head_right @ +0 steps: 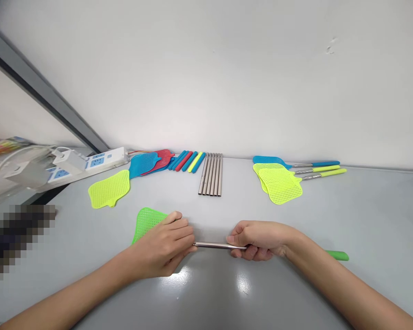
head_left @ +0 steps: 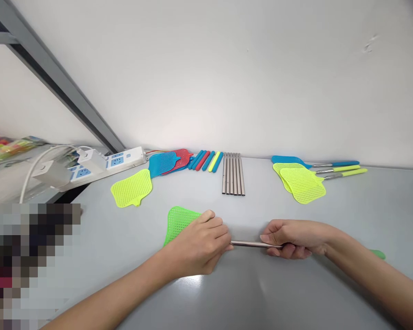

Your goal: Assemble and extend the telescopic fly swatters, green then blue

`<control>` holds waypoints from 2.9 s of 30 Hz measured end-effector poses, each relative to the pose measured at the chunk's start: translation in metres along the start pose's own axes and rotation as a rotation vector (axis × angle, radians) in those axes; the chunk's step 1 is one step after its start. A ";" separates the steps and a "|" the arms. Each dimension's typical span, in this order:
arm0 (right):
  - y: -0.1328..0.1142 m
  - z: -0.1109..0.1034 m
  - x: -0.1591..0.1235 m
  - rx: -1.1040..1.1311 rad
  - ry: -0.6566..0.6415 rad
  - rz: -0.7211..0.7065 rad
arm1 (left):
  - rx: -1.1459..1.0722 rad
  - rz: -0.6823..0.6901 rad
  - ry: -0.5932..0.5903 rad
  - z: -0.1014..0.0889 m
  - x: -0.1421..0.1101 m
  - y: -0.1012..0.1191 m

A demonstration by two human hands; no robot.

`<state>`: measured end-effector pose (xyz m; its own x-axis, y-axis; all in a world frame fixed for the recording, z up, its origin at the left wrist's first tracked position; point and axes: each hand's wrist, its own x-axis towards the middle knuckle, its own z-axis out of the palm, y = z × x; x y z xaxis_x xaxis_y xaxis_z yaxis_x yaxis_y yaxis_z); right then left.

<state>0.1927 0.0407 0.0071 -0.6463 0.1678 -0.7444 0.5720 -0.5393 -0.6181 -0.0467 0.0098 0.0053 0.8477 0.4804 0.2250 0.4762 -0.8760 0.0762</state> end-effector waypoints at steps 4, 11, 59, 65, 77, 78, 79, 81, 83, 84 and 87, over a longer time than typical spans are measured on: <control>0.002 0.002 0.002 0.018 0.008 -0.002 | -0.013 0.006 -0.015 0.001 -0.001 0.000; 0.004 0.008 0.004 0.043 0.071 0.001 | -0.072 0.002 -0.038 0.003 -0.002 0.001; -0.007 -0.009 -0.012 -0.096 0.232 -0.265 | -0.200 -0.237 -0.092 -0.016 -0.003 -0.032; -0.005 -0.015 -0.015 -0.074 0.223 -0.221 | -0.196 -0.258 -0.093 -0.018 -0.003 -0.033; -0.003 -0.023 -0.018 -0.081 0.214 -0.210 | -0.154 -0.335 -0.067 -0.015 -0.004 -0.041; -0.003 -0.024 -0.018 -0.088 0.202 -0.220 | -0.155 -0.337 -0.068 -0.014 -0.003 -0.040; -0.002 -0.025 -0.019 -0.096 0.191 -0.228 | -0.158 -0.338 -0.074 -0.014 -0.003 -0.040; -0.002 -0.027 -0.019 -0.115 0.178 -0.233 | -0.170 -0.334 -0.093 -0.014 -0.003 -0.039; -0.001 -0.029 -0.020 -0.133 0.177 -0.228 | -0.185 -0.328 -0.110 -0.014 -0.002 -0.038; -0.001 -0.030 -0.021 -0.140 0.180 -0.226 | -0.189 -0.328 -0.116 -0.014 -0.002 -0.038; -0.001 -0.032 -0.022 -0.164 0.187 -0.232 | -0.187 -0.337 -0.114 -0.014 -0.002 -0.038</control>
<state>0.2227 0.0638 0.0159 -0.6734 0.4276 -0.6030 0.5039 -0.3314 -0.7977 -0.0702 0.0417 0.0152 0.6767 0.7347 0.0483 0.6904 -0.6559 0.3051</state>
